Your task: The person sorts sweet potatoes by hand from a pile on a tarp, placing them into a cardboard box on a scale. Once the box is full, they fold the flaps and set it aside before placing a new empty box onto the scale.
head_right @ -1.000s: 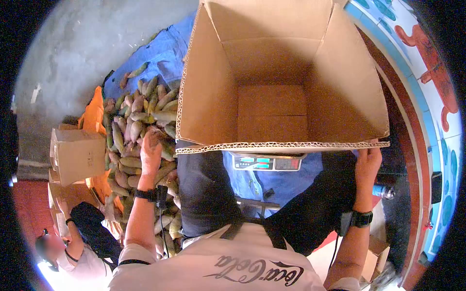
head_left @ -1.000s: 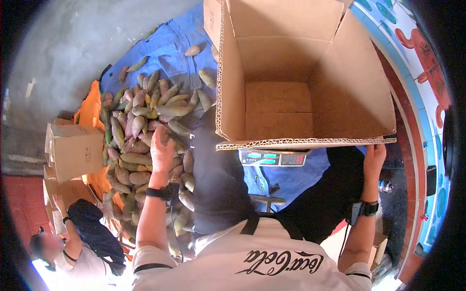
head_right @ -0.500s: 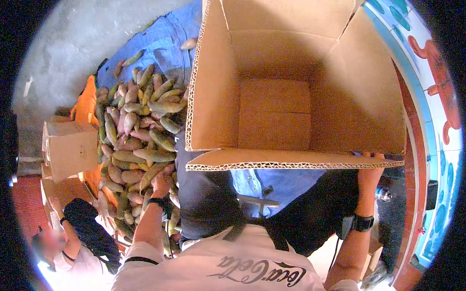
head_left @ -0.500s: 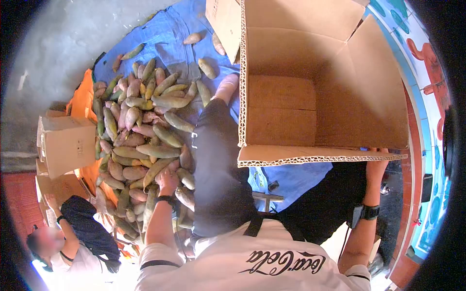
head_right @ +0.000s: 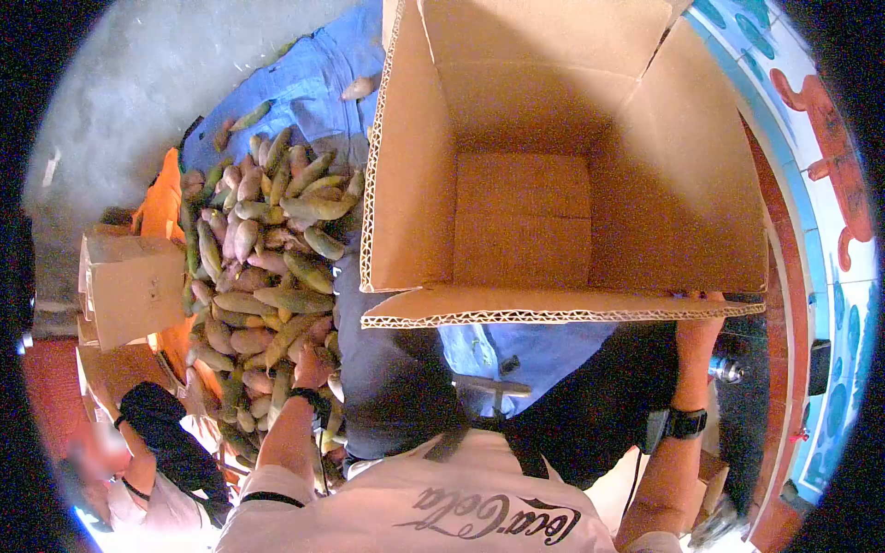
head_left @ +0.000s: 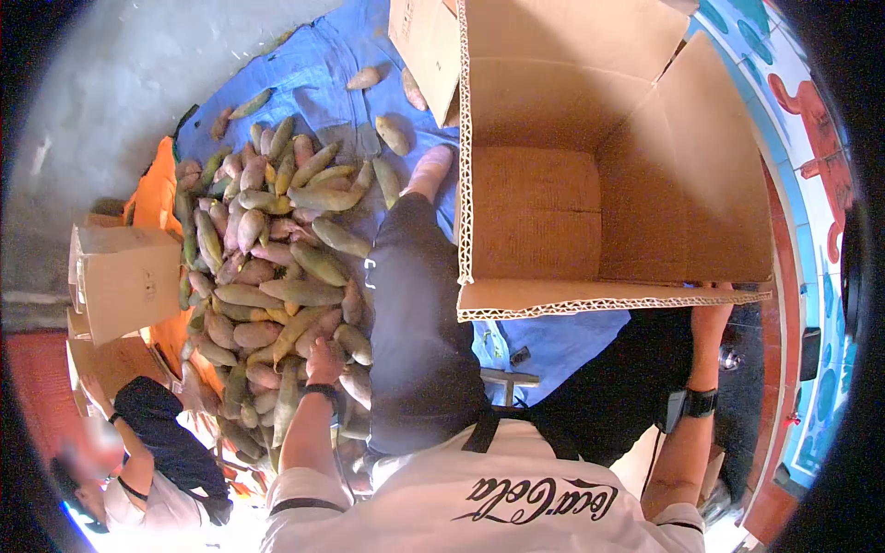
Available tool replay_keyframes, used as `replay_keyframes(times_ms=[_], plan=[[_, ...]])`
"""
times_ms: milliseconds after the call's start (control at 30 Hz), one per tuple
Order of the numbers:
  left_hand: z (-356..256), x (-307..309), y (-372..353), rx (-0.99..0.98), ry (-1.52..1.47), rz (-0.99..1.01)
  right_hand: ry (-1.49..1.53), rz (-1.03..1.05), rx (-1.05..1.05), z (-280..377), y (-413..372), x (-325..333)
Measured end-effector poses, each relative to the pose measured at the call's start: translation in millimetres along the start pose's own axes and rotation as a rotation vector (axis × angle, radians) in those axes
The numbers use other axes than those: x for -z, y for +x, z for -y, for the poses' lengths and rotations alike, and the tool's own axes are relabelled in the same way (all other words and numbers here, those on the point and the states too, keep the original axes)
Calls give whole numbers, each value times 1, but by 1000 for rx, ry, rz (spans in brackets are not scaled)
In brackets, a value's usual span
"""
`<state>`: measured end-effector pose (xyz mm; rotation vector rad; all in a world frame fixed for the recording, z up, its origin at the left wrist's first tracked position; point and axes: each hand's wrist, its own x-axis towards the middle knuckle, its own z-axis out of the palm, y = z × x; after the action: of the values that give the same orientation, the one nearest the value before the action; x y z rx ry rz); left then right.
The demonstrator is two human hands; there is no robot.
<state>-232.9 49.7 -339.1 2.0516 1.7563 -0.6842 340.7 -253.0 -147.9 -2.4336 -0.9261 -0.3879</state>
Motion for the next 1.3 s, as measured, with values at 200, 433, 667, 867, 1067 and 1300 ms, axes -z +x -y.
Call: replay_keyframes(times_ms=[200, 433, 667, 867, 1067, 1300], plan=[[19, 25, 10, -186, -263, -236, 158, 56, -117, 17, 3, 3], [-90, 223, -108, -224, -909, -721, 171, -7, -48, 46, 8, 8], [-201, 308, -190, -977, -1224, -843, 219, 14, -30, 51, 9, 9], [-274, 318, -204, -1225, -580, -759, 228, -2, -24, 53, 6, 10], [-290, 317, -191, -1289, -277, -799, 168, 4, -45, 56, 7, 16], [-283, 313, -185, -1307, -507, -802, 170, 2, 50, 57, 6, 14]])
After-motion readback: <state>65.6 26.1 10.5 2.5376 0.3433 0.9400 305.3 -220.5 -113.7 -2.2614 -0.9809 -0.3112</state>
